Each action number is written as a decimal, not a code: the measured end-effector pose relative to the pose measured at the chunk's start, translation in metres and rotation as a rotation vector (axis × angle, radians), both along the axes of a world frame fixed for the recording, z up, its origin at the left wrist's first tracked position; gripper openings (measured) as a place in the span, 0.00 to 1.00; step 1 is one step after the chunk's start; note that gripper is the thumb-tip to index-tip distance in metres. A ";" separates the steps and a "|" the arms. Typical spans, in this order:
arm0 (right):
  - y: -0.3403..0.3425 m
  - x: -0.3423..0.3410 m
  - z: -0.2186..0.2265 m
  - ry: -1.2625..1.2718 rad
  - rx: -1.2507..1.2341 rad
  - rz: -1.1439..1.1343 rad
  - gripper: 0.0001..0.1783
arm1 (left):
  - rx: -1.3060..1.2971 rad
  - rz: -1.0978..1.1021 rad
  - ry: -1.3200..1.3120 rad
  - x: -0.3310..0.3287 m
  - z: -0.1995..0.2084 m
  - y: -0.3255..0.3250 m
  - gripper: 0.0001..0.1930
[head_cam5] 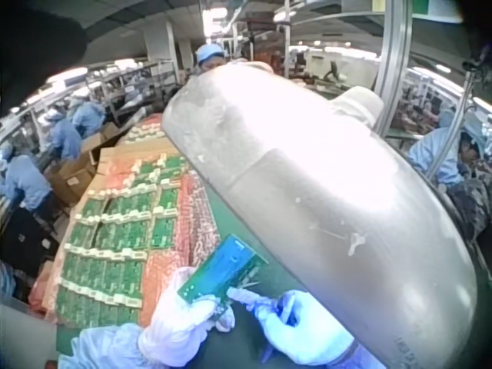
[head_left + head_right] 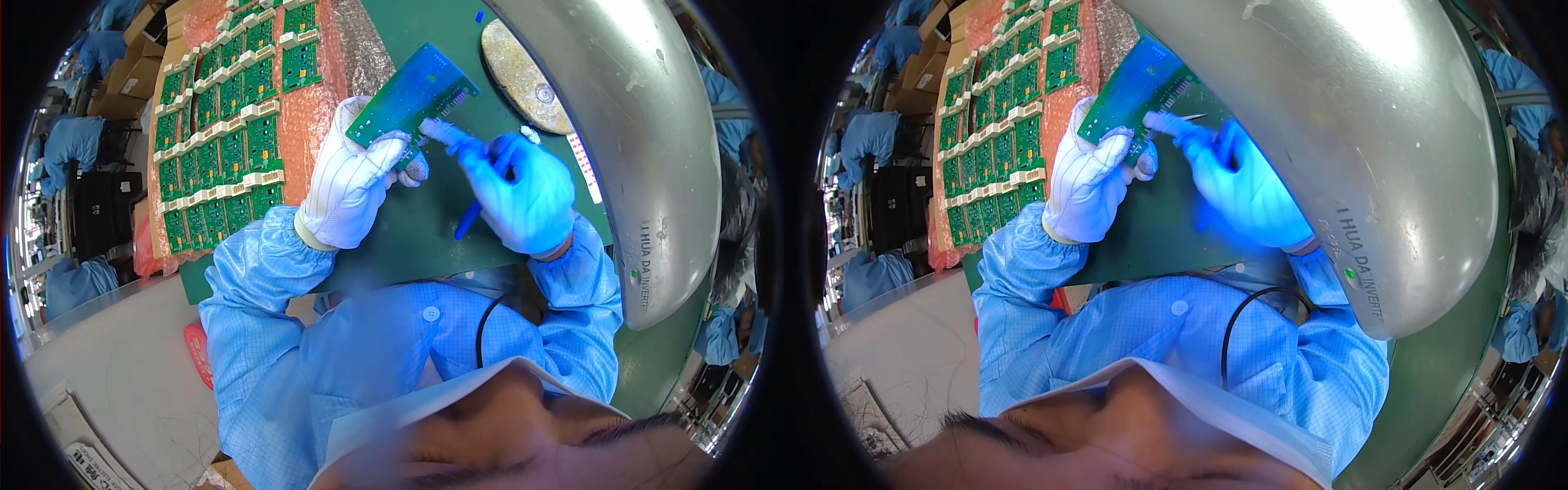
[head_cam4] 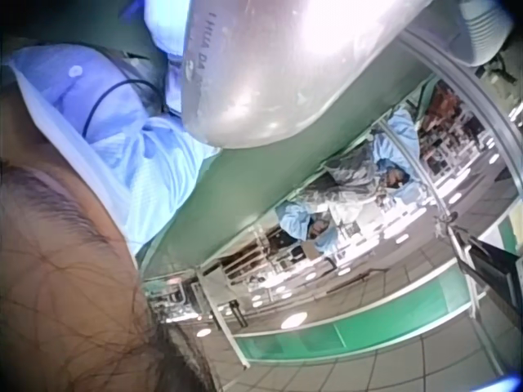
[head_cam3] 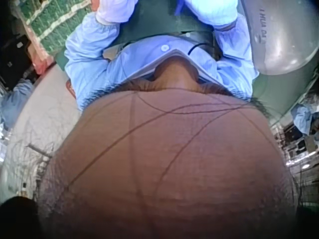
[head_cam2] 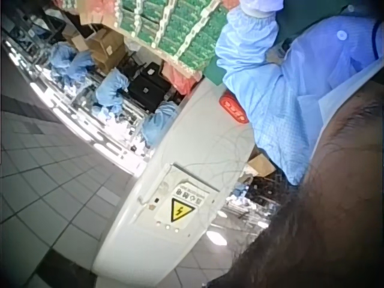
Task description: The recorder inspects individual green circuit boards, checks them under an inspection lamp, and organizes them into a stack.
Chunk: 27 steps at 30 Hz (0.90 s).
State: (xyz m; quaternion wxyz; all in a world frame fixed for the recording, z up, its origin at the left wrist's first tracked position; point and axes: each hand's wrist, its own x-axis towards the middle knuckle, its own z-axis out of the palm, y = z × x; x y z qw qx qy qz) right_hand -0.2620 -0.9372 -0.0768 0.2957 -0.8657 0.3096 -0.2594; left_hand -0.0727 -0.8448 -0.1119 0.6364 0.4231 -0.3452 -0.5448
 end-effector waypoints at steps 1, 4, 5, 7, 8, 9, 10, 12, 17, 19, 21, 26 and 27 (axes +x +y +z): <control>-0.003 0.003 -0.003 0.000 0.000 0.001 0.03 | -0.013 0.009 0.023 -0.001 -0.001 0.000 0.23; -0.012 0.008 -0.006 -0.291 -0.322 -0.040 0.09 | -0.012 -0.006 0.068 0.000 0.001 -0.002 0.22; -0.011 0.006 0.004 -0.116 -0.147 -0.008 0.12 | 0.002 -0.016 0.089 0.002 0.001 0.000 0.22; -0.006 0.002 0.019 0.237 0.198 0.057 0.17 | 0.017 -0.019 0.111 0.003 -0.001 0.002 0.23; 0.000 0.002 0.014 0.358 0.084 0.024 0.17 | 0.005 -0.014 0.098 0.003 -0.001 0.001 0.22; -0.003 0.007 0.013 0.358 0.083 0.021 0.17 | -0.008 -0.008 0.086 0.003 -0.002 0.001 0.22; -0.010 0.013 0.011 -0.008 0.307 -0.058 0.18 | -0.021 -0.002 0.073 0.003 -0.002 0.000 0.22; -0.012 0.013 0.010 -0.380 0.522 -0.136 0.19 | -0.023 -0.020 0.053 0.004 -0.002 -0.002 0.23; -0.008 -0.004 -0.010 -0.066 -0.210 0.074 0.07 | -0.026 -0.042 -0.004 0.006 -0.001 0.000 0.27; -0.015 -0.001 -0.012 -0.221 -0.383 0.089 0.06 | -0.027 -0.031 -0.012 0.006 -0.002 0.001 0.28; -0.011 -0.008 -0.015 -0.113 -0.228 0.134 0.03 | -0.033 -0.045 -0.060 0.006 -0.002 0.000 0.23; -0.018 0.000 -0.009 -0.216 -0.142 0.114 0.04 | -0.060 -0.027 -0.132 0.006 0.000 0.001 0.23; -0.017 0.008 -0.014 -0.467 0.228 0.061 0.04 | -0.060 -0.029 -0.131 0.004 0.001 -0.001 0.23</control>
